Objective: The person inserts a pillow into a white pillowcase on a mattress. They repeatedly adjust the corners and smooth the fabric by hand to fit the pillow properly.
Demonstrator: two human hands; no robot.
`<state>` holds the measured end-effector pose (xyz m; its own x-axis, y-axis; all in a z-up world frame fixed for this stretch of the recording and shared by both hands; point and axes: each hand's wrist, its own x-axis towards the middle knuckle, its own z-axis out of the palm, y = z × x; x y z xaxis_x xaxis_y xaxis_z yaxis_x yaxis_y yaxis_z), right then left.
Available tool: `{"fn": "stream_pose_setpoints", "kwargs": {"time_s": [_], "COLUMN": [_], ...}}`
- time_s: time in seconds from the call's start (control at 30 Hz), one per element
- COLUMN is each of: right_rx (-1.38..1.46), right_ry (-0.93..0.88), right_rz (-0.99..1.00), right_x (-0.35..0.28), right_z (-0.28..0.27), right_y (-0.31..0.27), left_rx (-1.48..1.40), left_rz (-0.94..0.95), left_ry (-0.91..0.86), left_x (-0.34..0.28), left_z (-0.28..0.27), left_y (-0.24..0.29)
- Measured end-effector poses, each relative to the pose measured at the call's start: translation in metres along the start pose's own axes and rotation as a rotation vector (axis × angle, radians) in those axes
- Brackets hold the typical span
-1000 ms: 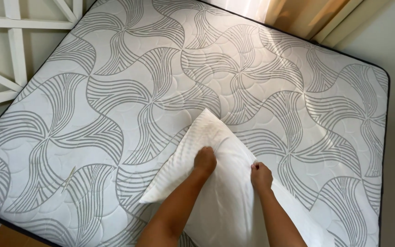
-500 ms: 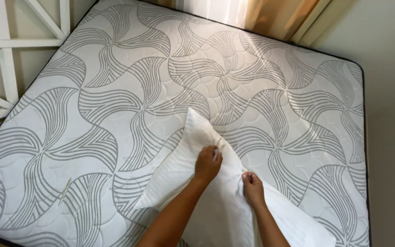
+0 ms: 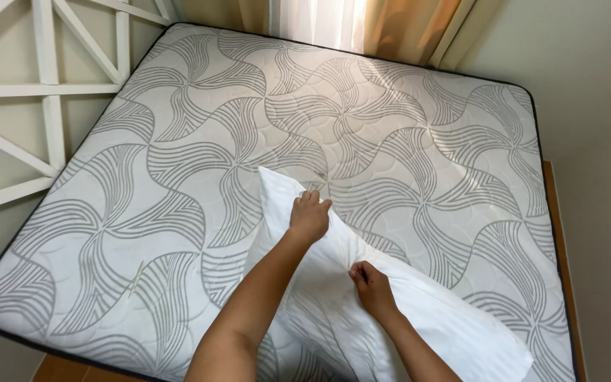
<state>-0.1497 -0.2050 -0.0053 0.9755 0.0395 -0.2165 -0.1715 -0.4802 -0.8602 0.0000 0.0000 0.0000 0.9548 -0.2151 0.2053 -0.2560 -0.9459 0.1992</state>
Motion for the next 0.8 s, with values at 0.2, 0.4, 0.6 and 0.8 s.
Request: {"fn": "stream_pose_setpoints", "kwargs": {"time_s": [0.2, 0.4, 0.6, 0.8], "right_rx": [-0.063, -0.063, -0.435, -0.146], "right_ry": [-0.064, -0.072, 0.324, 0.147], "right_rz": [-0.054, -0.050, -0.490, -0.023], "right_x": [-0.047, -0.060, -0.040, -0.047], "right_z": [0.014, 0.015, 0.001, 0.009], "right_y": [-0.038, -0.048, -0.073, -0.065], "left_rx": [0.026, -0.112, -0.257, -0.472], "left_rz": [0.079, 0.035, 0.032, -0.104], "left_ry": [-0.206, -0.299, -0.231, -0.094], "left_x": [-0.035, -0.062, -0.093, -0.111], "left_z": [-0.030, -0.054, -0.063, -0.095], "left_y": [-0.011, -0.020, -0.017, -0.010]}}
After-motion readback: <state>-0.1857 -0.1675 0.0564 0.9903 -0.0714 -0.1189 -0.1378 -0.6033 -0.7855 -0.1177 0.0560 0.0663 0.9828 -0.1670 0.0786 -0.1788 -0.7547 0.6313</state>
